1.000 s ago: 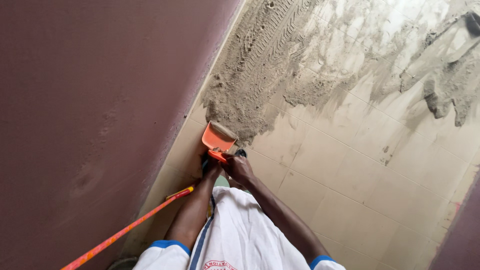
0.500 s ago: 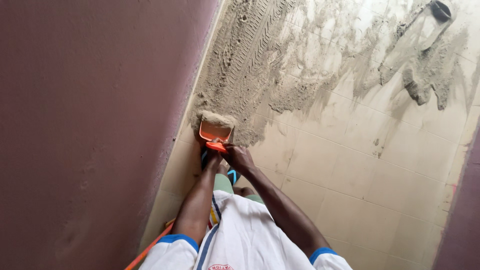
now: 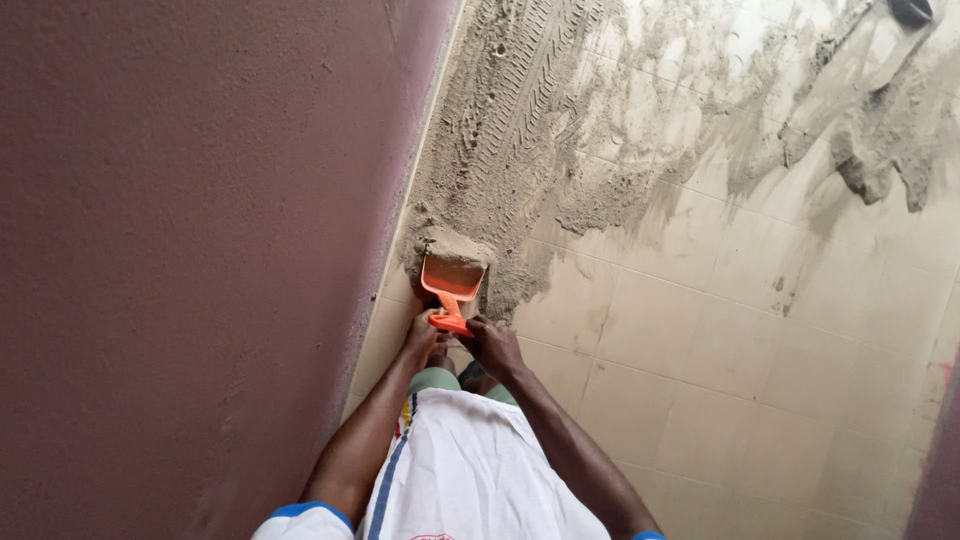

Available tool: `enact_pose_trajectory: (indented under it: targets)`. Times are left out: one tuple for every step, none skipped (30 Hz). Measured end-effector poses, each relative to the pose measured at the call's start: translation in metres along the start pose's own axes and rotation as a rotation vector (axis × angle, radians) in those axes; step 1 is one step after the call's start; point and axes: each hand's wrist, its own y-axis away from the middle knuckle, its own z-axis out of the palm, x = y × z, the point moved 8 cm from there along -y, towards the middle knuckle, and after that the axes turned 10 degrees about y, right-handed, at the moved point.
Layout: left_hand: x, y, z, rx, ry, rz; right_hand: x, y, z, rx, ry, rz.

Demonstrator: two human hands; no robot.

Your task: The person uses a dustpan to scrape and collect dirt from a tiled floor, carries the dustpan outside, and empties the dirt onto the ground.

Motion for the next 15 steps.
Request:
enact_pose_trajectory:
  targets:
    - [-0.011,0.0,0.001,-0.03,0.174,-0.172,0.004,0.0,0.003,-0.027,0.024,0.036]
    - [-0.01,0.001,0.0,-0.033,0.167,-0.177,0.007,0.001,0.006,-0.053,0.047,0.072]
    - [-0.008,0.001,0.002,-0.044,0.173,-0.192,0.005,0.001,0.005,-0.049,0.046,0.075]
    - [-0.007,0.0,0.005,-0.058,0.196,-0.202,-0.001,0.001,0.001,0.003,0.018,0.045]
    - [-0.004,-0.003,0.012,-0.068,0.223,-0.204,-0.004,0.0,-0.005,0.054,-0.006,0.012]
    - [-0.002,-0.007,0.018,-0.075,0.248,-0.201,-0.004,-0.002,-0.008,0.059,-0.003,0.013]
    - [-0.001,-0.01,0.023,-0.08,0.269,-0.197,-0.002,-0.003,-0.008,0.039,-0.012,0.043]
    - [0.0,-0.012,0.028,-0.083,0.292,-0.19,0.002,-0.004,-0.008,0.02,-0.022,0.073]
    - [0.001,-0.015,0.033,-0.077,0.318,-0.177,0.004,-0.006,-0.01,0.02,-0.018,0.072]
    - [0.003,-0.018,0.039,-0.069,0.344,-0.165,0.007,-0.008,-0.013,0.024,-0.007,0.072]
    - [0.005,-0.025,0.046,-0.064,0.378,-0.148,0.012,-0.011,-0.015,0.028,0.009,0.067]
    - [0.008,-0.032,0.053,-0.054,0.416,-0.126,0.017,-0.012,-0.017,0.028,0.016,0.061]
    - [0.011,-0.041,0.058,-0.035,0.451,-0.104,0.022,-0.017,-0.021,0.037,0.012,0.05]
    - [0.014,-0.05,0.062,-0.017,0.497,-0.081,0.026,-0.022,-0.024,0.045,0.008,0.039]
    - [0.015,-0.059,0.065,0.009,0.52,-0.077,0.028,-0.026,-0.027,0.054,0.008,0.035]
